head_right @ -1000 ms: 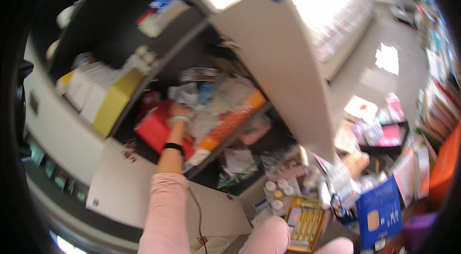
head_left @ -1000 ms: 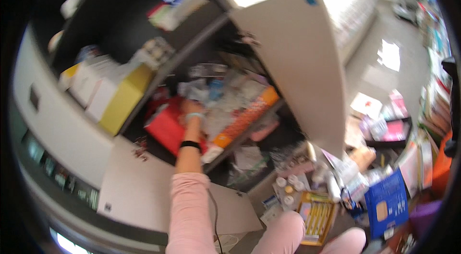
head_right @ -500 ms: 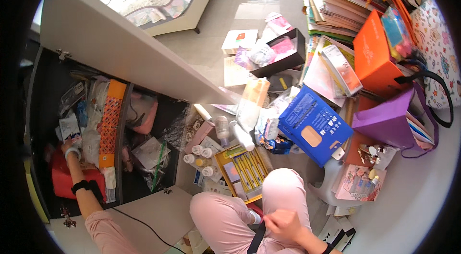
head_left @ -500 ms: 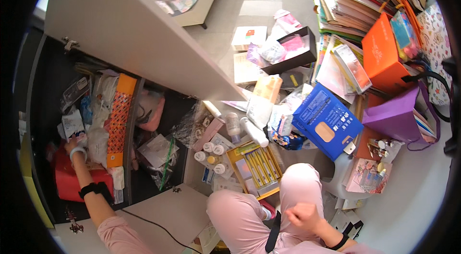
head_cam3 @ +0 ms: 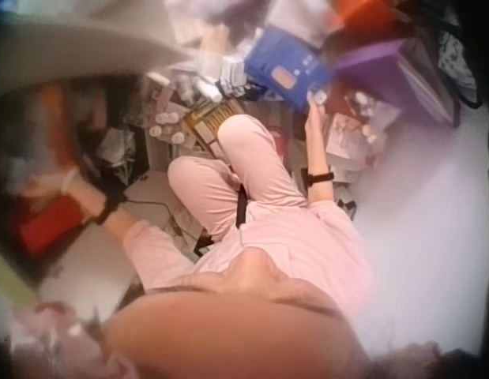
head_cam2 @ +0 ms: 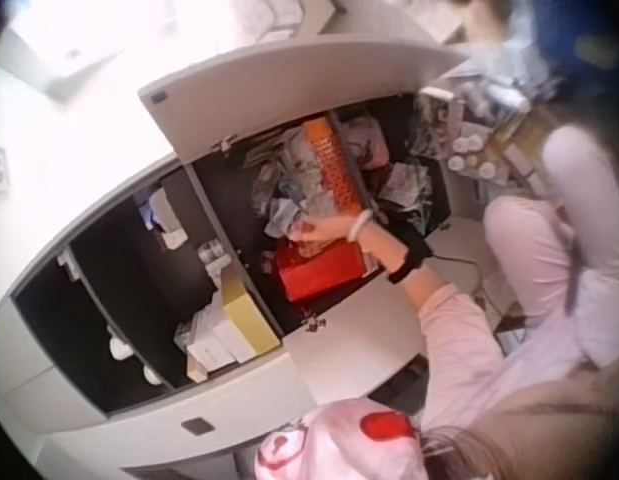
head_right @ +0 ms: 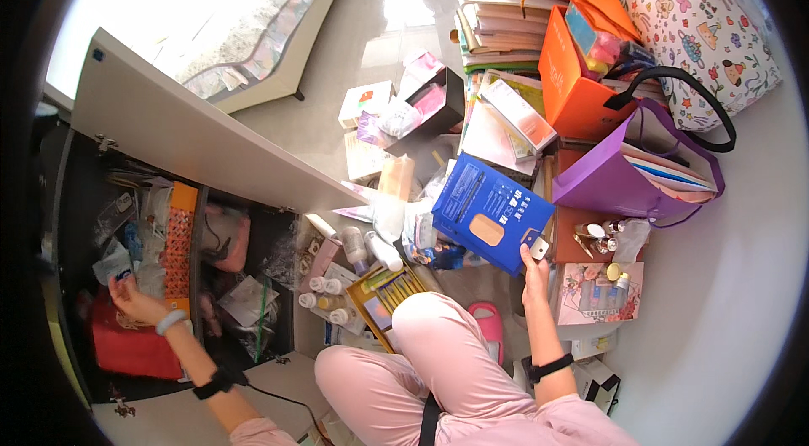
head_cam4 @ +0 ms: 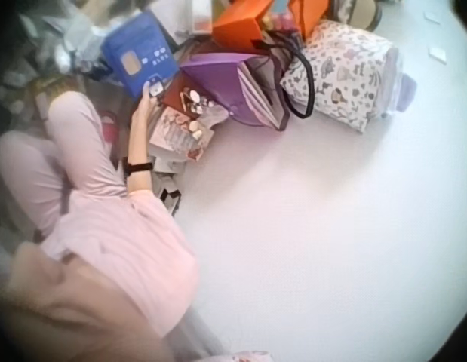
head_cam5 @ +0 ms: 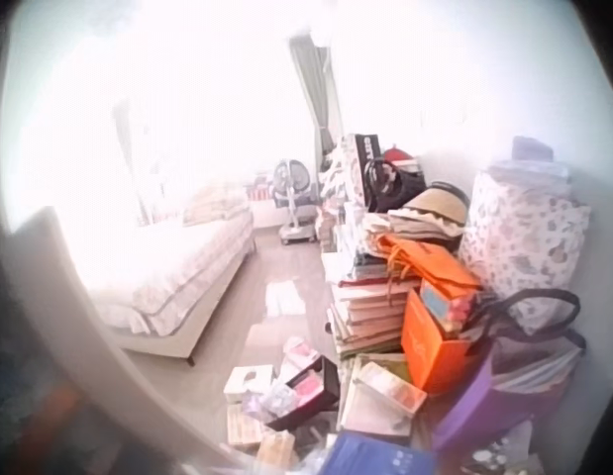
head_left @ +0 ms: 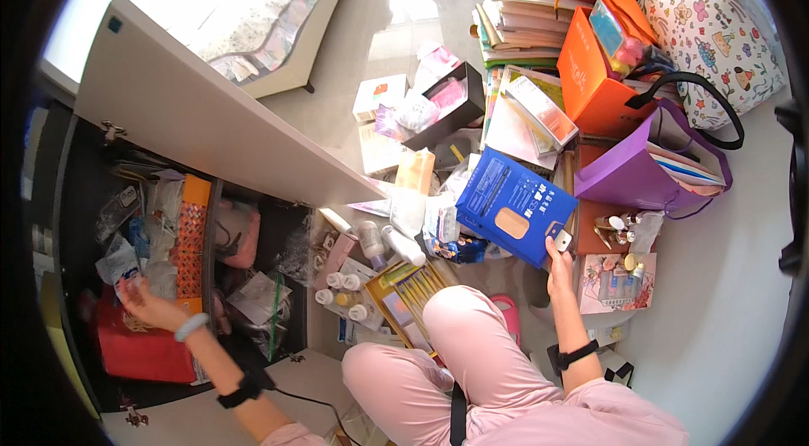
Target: The person sits on the floor and organizes various items from a cluttered pile into a cardboard box and a plastic bag. They pick up boxes, bottles, and packets, placing them into the containers while occasionally moving other items aside.
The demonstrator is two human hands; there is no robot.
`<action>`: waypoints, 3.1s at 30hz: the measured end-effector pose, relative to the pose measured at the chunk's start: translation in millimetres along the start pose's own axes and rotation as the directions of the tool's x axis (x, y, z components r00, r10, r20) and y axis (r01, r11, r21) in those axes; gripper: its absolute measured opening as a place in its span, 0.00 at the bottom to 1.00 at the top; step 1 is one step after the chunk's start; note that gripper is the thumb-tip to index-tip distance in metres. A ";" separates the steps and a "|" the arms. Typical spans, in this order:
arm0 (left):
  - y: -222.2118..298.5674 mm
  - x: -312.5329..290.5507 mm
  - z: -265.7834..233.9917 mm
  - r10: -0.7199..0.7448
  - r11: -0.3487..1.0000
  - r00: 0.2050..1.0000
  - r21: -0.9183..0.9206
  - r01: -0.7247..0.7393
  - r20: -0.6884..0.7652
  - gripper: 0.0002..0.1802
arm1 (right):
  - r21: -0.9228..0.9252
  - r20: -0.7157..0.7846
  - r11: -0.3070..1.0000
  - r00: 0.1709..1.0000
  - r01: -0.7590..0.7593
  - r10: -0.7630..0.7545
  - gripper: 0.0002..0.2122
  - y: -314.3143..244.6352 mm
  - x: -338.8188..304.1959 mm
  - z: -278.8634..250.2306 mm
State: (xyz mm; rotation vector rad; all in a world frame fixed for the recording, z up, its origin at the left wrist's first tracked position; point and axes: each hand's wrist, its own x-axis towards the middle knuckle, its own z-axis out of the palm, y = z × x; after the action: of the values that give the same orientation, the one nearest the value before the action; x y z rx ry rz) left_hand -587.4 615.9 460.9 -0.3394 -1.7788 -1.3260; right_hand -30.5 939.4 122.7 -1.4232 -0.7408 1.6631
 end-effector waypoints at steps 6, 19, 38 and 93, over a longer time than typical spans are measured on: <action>95.7 -130.0 17.8 -0.097 0.850 0.906 -0.439 0.290 0.411 0.14 | 0.020 0.162 0.997 0.984 -0.078 0.074 0.18 -1.1 29.4 0.2; 92.2 -193.9 3.8 -0.223 0.751 0.599 -0.256 0.609 0.769 0.08 | 0.240 0.233 0.964 0.958 0.113 -0.170 0.12 -33.0 39.2 118.3; -33.8 -348.0 78.5 -0.106 0.809 -0.364 0.294 0.510 0.925 0.10 | -0.549 0.322 0.572 0.786 0.609 -0.528 0.11 10.7 73.8 137.1; 133.4 -455.5 216.3 0.269 0.242 -0.196 0.131 0.961 0.943 0.07 | -0.709 0.342 0.287 0.670 0.644 -0.659 0.20 -26.8 95.9 76.0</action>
State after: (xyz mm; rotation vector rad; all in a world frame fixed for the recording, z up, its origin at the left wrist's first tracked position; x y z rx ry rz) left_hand -335.3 980.4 186.0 -1.7031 -2.1004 -3.3915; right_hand -103.3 1040.7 111.5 -1.3361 -1.9424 0.5989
